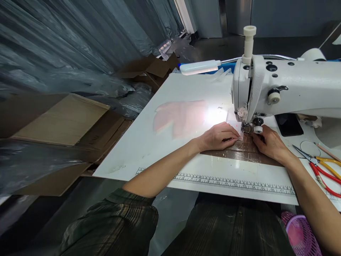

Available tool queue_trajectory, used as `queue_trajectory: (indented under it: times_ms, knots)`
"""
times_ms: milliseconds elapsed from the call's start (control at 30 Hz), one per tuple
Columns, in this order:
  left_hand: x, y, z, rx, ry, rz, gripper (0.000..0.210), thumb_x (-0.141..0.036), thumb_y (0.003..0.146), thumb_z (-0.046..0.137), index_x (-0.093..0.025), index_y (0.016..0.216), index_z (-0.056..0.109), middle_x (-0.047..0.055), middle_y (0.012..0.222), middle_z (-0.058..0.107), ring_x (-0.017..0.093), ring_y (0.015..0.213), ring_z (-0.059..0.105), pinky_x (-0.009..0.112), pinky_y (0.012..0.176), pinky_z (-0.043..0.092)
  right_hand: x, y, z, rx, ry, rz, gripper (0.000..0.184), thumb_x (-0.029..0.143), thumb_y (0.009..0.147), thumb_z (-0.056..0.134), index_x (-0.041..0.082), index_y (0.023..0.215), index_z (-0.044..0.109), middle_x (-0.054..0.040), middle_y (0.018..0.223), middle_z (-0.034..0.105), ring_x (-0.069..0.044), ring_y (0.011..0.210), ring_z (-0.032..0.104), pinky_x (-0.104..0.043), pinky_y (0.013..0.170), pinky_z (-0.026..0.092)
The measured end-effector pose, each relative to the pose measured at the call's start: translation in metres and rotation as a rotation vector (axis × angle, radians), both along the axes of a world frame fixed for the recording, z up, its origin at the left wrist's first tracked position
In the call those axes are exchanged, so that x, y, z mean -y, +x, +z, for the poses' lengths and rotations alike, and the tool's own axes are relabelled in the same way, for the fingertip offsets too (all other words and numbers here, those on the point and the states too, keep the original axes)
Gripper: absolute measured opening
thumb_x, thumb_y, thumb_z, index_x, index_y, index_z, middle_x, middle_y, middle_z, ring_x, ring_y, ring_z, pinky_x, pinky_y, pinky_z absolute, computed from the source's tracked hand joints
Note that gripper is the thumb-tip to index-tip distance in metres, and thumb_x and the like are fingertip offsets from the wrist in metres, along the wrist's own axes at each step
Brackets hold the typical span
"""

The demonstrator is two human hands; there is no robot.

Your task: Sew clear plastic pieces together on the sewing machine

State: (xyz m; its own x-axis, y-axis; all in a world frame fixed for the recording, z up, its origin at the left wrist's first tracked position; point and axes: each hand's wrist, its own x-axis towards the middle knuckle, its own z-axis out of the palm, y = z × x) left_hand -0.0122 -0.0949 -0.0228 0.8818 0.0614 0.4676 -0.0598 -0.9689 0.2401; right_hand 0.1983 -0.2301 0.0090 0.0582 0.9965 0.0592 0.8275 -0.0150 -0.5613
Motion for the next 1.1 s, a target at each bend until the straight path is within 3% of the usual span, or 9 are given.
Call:
queue_trajectory:
  times_ms: [233,367,500,833,1000,1100]
  knots:
    - [-0.001,-0.001,0.002,-0.098,0.032,-0.001,0.026,-0.025,0.101,0.049,-0.022,0.094,0.073,0.005,0.099,0.077,0.016,0.087,0.069,0.036,0.080,0.052,0.000,-0.003,-0.003,0.057,0.085,0.057,0.031,0.035,0.092,0.045,0.019,0.082,0.069,-0.0079,0.080,0.067,-0.019,0.066,0.059,-0.031,0.059,0.046]
    - [-0.001,-0.002,0.003,-0.069,0.097,-0.022,0.029,-0.025,0.103,0.046,-0.021,0.094,0.073,0.005,0.101,0.077,0.015,0.084,0.068,0.034,0.079,0.049,0.002,-0.003,-0.013,0.090,0.147,0.101,0.035,0.033,0.095,0.044,0.021,0.109,0.075,-0.0101,0.100,0.071,-0.021,0.080,0.064,-0.032,0.065,0.050]
    - [0.000,-0.002,0.008,-0.105,0.120,-0.029,0.031,-0.025,0.104,0.043,-0.022,0.094,0.073,0.004,0.104,0.076,0.015,0.084,0.065,0.034,0.079,0.045,0.003,-0.001,-0.022,0.270,0.137,0.168,0.040,0.035,0.098,0.045,0.028,0.129,0.070,-0.0092,0.104,0.068,-0.020,0.082,0.062,-0.030,0.064,0.047]
    - [0.008,-0.006,0.018,-0.140,0.147,-0.041,0.027,-0.030,0.096,0.047,-0.021,0.098,0.073,0.006,0.104,0.075,0.019,0.088,0.064,0.042,0.094,0.043,0.003,-0.006,-0.022,0.456,0.126,0.191,0.041,0.035,0.098,0.046,0.031,0.133,0.068,-0.0106,0.105,0.066,-0.021,0.079,0.060,-0.029,0.056,0.040]
    - [0.007,-0.007,0.016,-0.186,0.177,-0.009,0.033,-0.030,0.093,0.047,-0.017,0.112,0.071,0.010,0.107,0.072,0.021,0.085,0.061,0.038,0.084,0.046,0.003,-0.015,-0.016,0.559,0.042,0.132,0.046,0.040,0.100,0.040,0.027,0.136,0.066,-0.0129,0.108,0.067,-0.021,0.074,0.062,-0.027,0.050,0.034]
    - [0.007,-0.007,0.017,-0.214,0.203,0.011,0.037,-0.032,0.094,0.046,-0.013,0.114,0.070,0.012,0.111,0.070,0.022,0.085,0.060,0.038,0.081,0.046,0.005,-0.015,-0.015,0.548,0.075,0.139,0.046,0.039,0.101,0.038,0.026,0.135,0.066,-0.0128,0.108,0.068,-0.020,0.076,0.063,-0.027,0.052,0.037]
